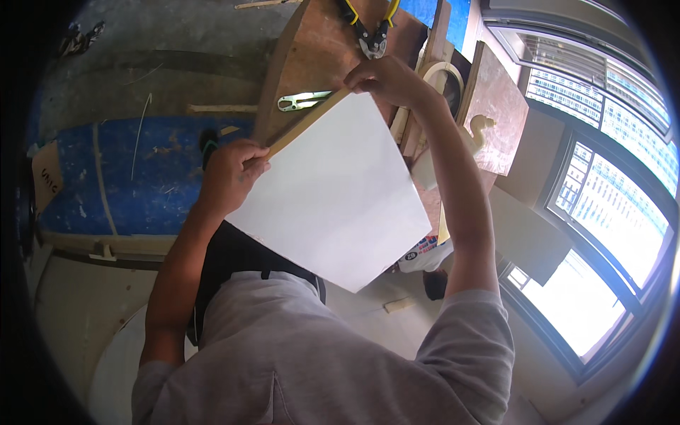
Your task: The person applies adhesive and strips of laminate edging to the sides of wooden panels, pressing them firmly and removing excess material.
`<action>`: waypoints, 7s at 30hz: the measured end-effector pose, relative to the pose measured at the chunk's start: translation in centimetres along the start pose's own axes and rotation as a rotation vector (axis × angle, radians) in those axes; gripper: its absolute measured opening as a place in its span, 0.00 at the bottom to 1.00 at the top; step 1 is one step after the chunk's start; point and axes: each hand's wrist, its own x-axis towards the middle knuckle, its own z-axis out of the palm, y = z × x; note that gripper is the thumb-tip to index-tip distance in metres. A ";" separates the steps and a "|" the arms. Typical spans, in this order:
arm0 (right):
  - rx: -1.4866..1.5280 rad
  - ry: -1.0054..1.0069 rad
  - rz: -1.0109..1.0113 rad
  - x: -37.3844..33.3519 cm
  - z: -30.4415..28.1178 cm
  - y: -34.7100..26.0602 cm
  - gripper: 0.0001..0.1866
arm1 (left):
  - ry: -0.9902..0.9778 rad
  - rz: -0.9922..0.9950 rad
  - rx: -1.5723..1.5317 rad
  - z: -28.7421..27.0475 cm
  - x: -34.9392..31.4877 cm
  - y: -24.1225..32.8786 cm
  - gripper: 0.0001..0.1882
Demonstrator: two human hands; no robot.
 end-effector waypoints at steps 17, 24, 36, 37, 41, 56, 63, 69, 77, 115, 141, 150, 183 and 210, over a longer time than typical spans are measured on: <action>0.332 0.049 -0.044 0.1 1.8 1.9 0.07 | -0.003 -0.053 -0.146 -0.4 0.6 -0.4 0.12; 0.253 0.114 -0.112 0.4 2.1 2.2 0.08 | 0.034 -0.078 -0.036 -0.8 1.0 0.9 0.10; 0.275 0.166 -0.103 0.1 2.4 1.8 0.10 | -0.030 -0.137 -0.084 -1.0 1.2 0.5 0.09; 0.307 0.162 -0.121 0.1 2.3 1.8 0.10 | -0.023 -0.136 -0.090 -0.9 1.2 0.7 0.09; 0.134 0.132 -0.163 0.2 1.8 1.7 0.09 | -0.049 -0.114 -0.140 -2.2 1.6 1.2 0.10; 0.534 0.043 0.190 -1.9 3.0 2.3 0.33 | -0.116 -0.264 -0.291 -2.6 3.0 -0.7 0.09; 0.529 0.190 0.285 -1.5 4.2 1.2 0.26 | -0.134 -0.339 -0.266 -2.2 2.7 -0.3 0.10; 0.302 0.499 0.296 -1.2 7.6 -0.5 0.29 | -0.045 -0.260 -0.293 -0.9 1.7 -0.1 0.08; 0.476 0.566 0.319 -0.6 8.0 -0.5 0.24 | -0.029 -0.188 -0.291 -0.5 1.6 -0.4 0.08; 0.529 0.454 0.091 -1.7 7.8 2.4 0.27 | -0.012 -0.194 -0.308 0.6 1.7 -0.6 0.08; 0.526 0.697 0.186 0.2 9.3 0.8 0.18 | -0.036 -0.120 -0.252 0.6 1.9 -0.2 0.08; 0.443 0.791 0.222 -0.3 9.7 0.9 0.19 | -0.020 -0.107 -0.258 0.6 1.8 -0.4 0.06; 0.501 0.765 0.234 0.1 10.0 2.4 0.21 | -0.029 -0.155 -0.009 1.0 1.1 -0.2 0.10; -0.205 0.866 -0.333 -1.5 9.4 -2.9 0.14 | -0.073 -0.011 0.346 -1.5 -3.5 -1.7 0.10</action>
